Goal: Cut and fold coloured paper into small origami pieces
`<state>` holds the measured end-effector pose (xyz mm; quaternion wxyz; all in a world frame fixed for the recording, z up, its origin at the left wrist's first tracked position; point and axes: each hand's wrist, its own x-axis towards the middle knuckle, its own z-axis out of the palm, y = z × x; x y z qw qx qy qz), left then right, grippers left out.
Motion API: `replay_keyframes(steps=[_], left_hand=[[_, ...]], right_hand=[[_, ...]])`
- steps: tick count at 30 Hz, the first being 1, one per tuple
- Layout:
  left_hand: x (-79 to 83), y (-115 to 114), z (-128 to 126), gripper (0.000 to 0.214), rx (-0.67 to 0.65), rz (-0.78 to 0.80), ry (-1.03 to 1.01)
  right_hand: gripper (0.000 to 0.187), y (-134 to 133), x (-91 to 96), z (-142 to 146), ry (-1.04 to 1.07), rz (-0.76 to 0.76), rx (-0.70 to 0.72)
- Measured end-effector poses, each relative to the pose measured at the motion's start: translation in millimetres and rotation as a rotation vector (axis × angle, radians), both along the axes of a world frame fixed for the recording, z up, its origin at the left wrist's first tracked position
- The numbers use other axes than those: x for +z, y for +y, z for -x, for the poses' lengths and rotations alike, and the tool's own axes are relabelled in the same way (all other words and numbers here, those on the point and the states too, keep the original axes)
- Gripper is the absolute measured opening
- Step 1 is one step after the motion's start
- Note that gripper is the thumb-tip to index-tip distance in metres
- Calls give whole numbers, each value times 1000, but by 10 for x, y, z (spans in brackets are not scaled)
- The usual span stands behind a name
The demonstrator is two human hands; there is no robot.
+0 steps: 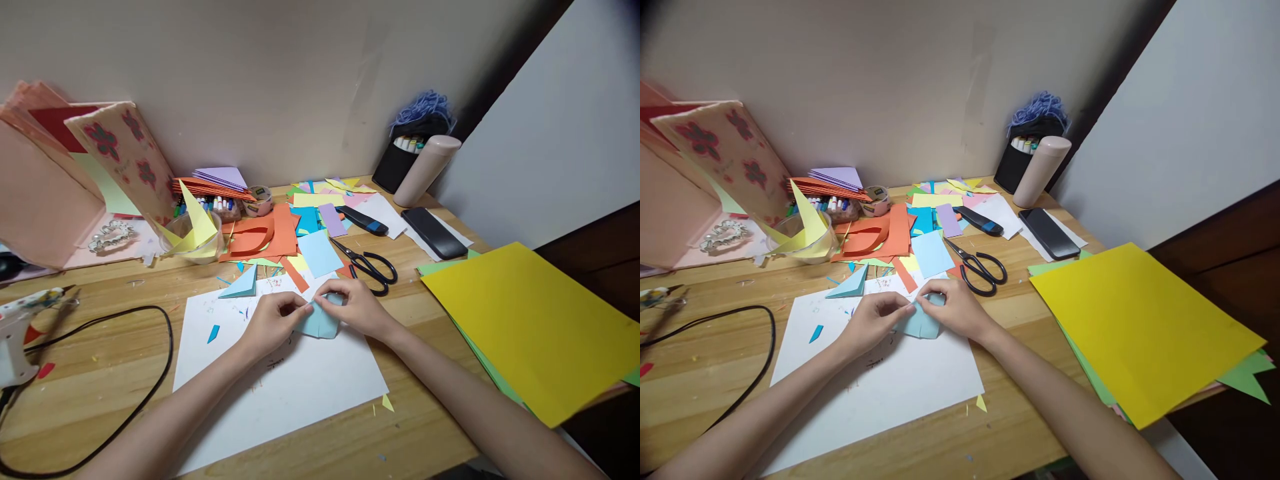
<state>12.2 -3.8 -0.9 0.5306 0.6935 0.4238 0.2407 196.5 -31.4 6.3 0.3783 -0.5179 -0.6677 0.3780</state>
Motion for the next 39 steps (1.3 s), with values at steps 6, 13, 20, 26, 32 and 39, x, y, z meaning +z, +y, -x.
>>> replay_keyframes(steps=[6,13,20,26,32,39], left_hand=[[18,-2,-19,26,3,4,-7],[-33,0,6,25,105,184,-135],[-37,33,0,27,221,214,-203],[-42,57,20,28,225,152,-177],[60,60,66,30,406,-21,-65],[303,69,144,24,616,-263,-85]], right_hand=[[12,-7,-1,17,-36,-17,-40],[16,149,41,-383,-209,-46,-378],[23,177,24,-730,-817,183,-378],[17,201,49,-676,-770,242,-482],[48,141,135,-471,175,359,-240],[65,-219,101,-8,360,478,317]])
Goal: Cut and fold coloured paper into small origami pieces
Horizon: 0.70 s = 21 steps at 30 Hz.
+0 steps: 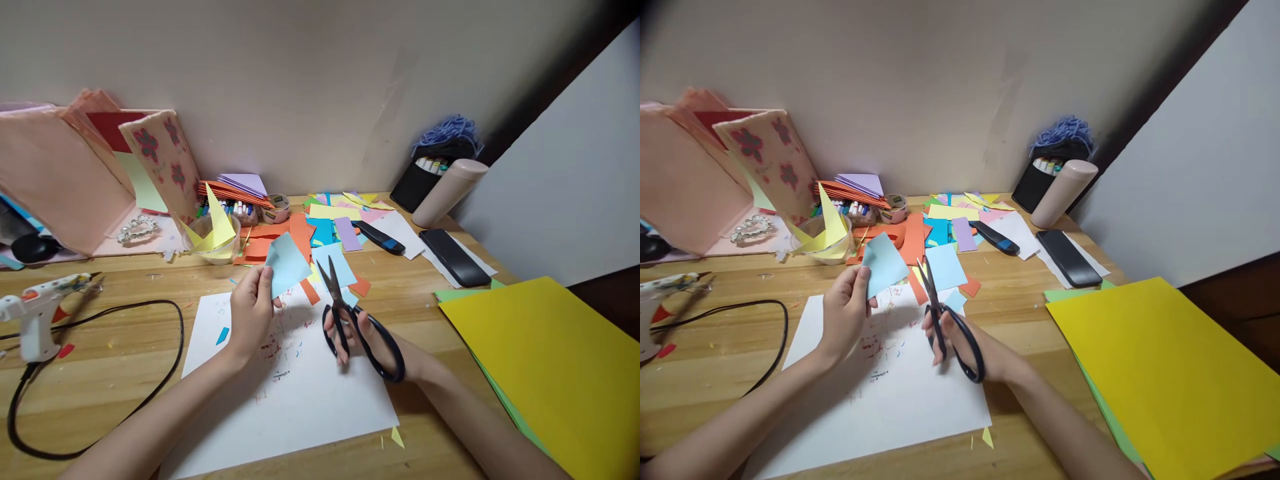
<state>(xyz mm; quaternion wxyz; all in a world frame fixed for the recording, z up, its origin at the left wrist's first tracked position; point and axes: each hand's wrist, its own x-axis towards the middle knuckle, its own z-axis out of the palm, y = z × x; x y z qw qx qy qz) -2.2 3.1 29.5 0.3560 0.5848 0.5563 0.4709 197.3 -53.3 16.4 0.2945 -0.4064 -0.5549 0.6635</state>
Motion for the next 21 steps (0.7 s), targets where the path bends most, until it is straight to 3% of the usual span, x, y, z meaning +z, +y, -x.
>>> replay_keyframes(steps=[6,21], left_hand=[[59,-62,-19,23,41,-72,63],[101,-161,-64,24,-64,-63,170]], right_hand=[[60,-108,60,107,-65,-62,106],[60,-122,2,140,-100,-68,91]])
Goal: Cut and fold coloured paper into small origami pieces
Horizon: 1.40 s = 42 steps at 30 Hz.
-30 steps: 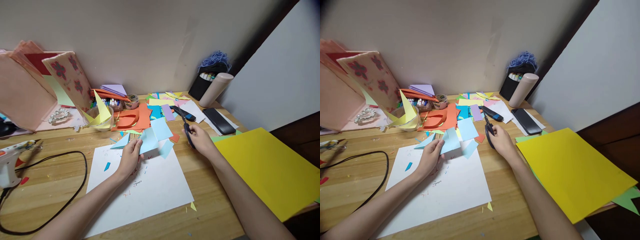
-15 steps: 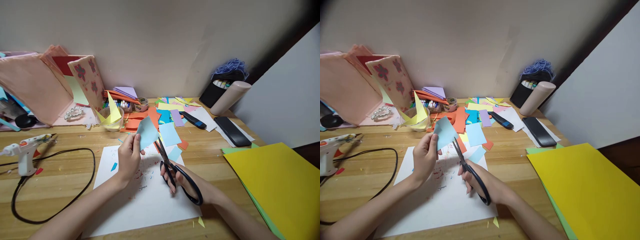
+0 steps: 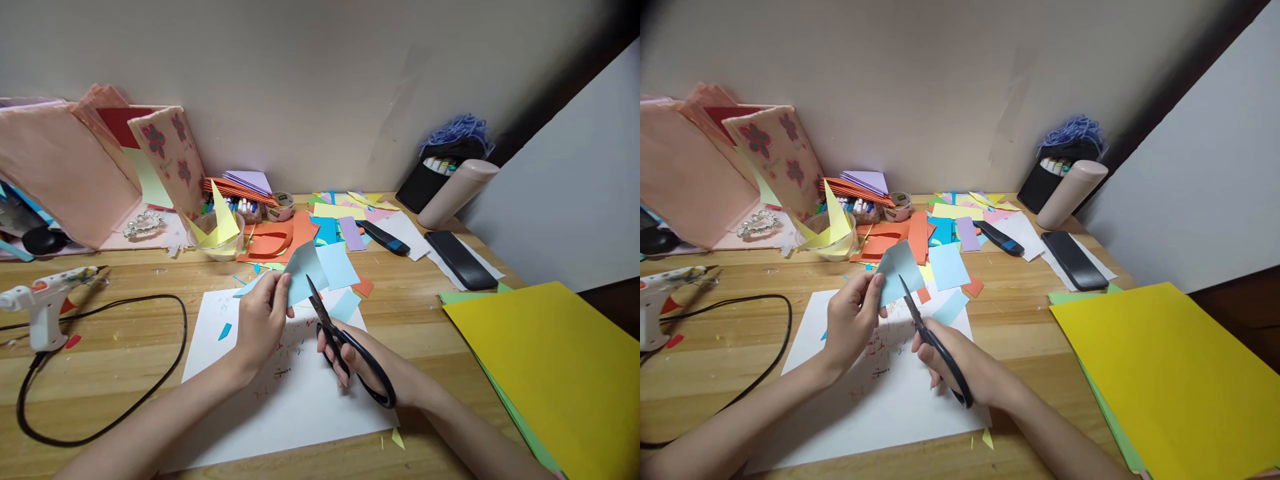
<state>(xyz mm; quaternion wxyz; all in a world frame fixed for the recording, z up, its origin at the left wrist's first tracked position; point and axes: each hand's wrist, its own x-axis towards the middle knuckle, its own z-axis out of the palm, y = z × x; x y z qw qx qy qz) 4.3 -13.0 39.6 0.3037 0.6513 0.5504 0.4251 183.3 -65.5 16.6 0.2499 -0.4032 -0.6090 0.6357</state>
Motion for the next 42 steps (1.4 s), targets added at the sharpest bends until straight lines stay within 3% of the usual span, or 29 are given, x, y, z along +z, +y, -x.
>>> replay_keyframes(steps=[20,33,42], left_hand=[[13,11,1,24,-14,30,1],[0,28,8,23,7,22,-3],[26,15,-2,23,7,66,-69]], right_hand=[[69,-25,-121,66,76,10,-42],[51,-38,-59,127,42,31,-137],[49,-56,-40,156,17,57,-182]])
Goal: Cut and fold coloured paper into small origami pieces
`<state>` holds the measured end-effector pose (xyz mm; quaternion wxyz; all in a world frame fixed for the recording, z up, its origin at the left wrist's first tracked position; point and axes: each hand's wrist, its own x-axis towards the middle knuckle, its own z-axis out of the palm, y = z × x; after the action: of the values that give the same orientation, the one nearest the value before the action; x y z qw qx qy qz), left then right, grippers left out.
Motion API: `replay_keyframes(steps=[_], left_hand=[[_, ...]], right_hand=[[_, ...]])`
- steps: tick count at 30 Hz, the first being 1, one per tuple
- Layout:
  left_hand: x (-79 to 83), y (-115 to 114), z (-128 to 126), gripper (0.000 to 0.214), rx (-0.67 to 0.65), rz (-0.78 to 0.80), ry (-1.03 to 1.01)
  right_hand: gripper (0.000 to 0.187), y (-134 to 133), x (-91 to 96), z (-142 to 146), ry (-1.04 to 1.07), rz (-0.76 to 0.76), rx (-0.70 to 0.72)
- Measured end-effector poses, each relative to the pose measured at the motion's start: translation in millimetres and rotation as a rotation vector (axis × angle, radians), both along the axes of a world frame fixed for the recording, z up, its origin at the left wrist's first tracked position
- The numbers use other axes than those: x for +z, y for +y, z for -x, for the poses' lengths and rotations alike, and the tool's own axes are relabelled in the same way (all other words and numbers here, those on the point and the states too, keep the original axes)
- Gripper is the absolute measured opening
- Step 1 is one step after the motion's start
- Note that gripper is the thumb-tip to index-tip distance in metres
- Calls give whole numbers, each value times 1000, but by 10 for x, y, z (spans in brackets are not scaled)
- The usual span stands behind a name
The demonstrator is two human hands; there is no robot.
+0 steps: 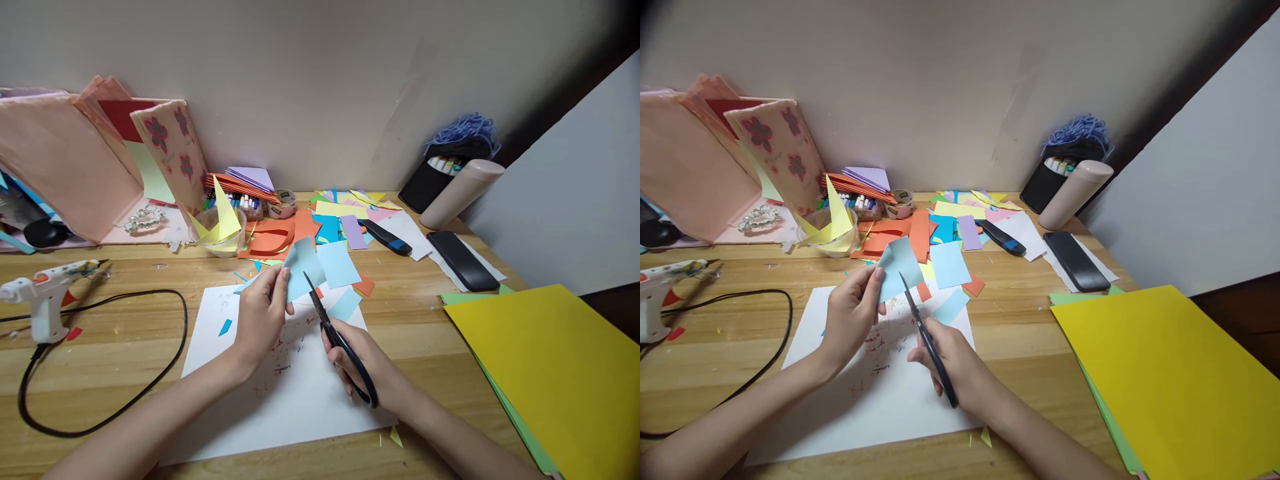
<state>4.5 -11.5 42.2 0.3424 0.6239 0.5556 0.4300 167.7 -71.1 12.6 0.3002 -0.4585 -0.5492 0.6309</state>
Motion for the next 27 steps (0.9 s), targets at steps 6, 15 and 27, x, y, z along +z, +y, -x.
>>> replay_keyframes(steps=[6,15,27], left_hand=[[-6,-45,-25,25,-35,46,-48],[18,-56,-34,28,-48,105,-87],[13,-90,-75,30,-126,274,-166]], right_hand=[[55,-3,-8,13,24,-69,30],[48,-16,-14,47,23,48,-59],[54,4,-112,37,-31,-70,-35]])
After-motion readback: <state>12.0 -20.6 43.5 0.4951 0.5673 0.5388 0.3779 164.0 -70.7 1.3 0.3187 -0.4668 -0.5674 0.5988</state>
